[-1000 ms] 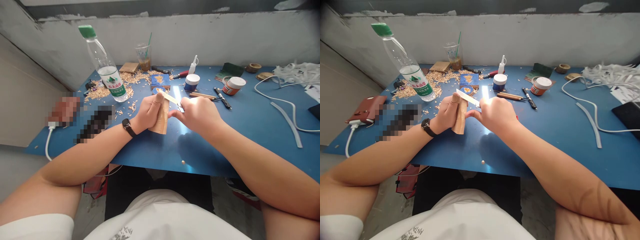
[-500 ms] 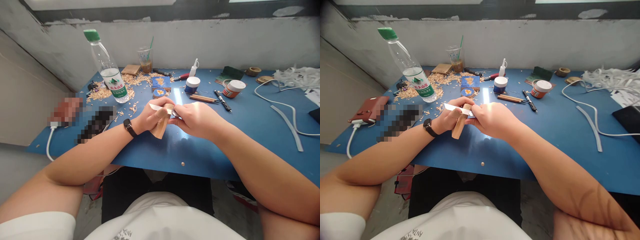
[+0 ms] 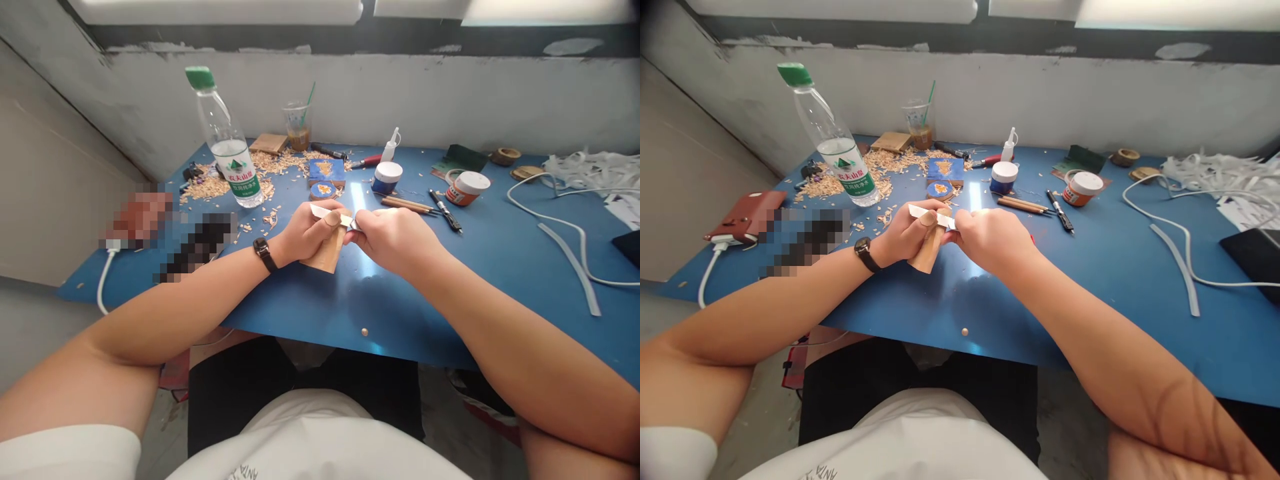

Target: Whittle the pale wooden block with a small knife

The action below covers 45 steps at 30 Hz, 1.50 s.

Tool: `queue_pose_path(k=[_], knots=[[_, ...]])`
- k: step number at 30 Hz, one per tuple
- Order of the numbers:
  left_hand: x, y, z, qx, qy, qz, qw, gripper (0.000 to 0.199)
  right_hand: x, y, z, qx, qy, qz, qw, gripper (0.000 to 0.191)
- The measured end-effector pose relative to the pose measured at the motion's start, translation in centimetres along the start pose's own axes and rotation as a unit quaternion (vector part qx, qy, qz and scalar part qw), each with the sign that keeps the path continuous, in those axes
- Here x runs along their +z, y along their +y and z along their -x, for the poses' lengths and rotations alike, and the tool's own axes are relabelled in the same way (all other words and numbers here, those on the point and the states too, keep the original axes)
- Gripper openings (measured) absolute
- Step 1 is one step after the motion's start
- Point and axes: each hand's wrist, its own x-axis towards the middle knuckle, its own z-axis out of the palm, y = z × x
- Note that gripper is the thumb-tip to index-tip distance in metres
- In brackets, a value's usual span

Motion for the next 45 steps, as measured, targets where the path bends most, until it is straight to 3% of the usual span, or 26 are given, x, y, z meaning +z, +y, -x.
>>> queue_pose_path(k=[7,12,19,23,29,34,39,42,45], knots=[[0.1,-0.6,0.1,-0.025,0.017,-0.02,0.999,0.091,-0.8,-1.5,0.1,0.063,-0.053,0.036,0.996,0.04],[0.6,-0.5,-0.1,-0.031,0.045,-0.056,0.997,0.092,-0.7,-1.3,-0.3,0.077,-0.063,0.032,0.995,0.046],[0.2,-0.7,0.3,-0.041,0.109,-0.08,0.99,0.092,-1.5,-1.3,-0.6,0.096,-0.074,0.043,0.992,0.075],[0.2,-0.6,0.4,-0.032,0.073,-0.053,0.995,0.095,-1.5,-1.0,-0.4,0.046,-0.087,0.037,0.994,0.07],[0.2,-0.5,0.3,-0.027,-0.005,0.026,0.999,0.098,-0.4,0.6,0.1,-0.034,-0.033,-0.027,0.999,0.055],[-0.1,-0.4,0.2,-0.001,-0.033,0.021,0.999,0.092,-1.3,0.4,0.2,-0.019,-0.068,-0.126,0.989,0.051],[-0.2,-0.5,0.1,0.006,-0.07,0.041,0.997,0.089,-2.2,0.3,0.1,-0.022,-0.104,-0.151,0.983,0.045],[-0.2,-0.5,0.1,0.005,-0.067,0.036,0.997,0.091,-2.2,0.5,0.1,-0.045,-0.109,-0.14,0.983,0.036],[-0.2,-0.6,0.0,0.018,-0.069,0.027,0.997,0.088,-2.0,0.6,0.1,-0.04,-0.102,-0.072,0.991,0.041]])
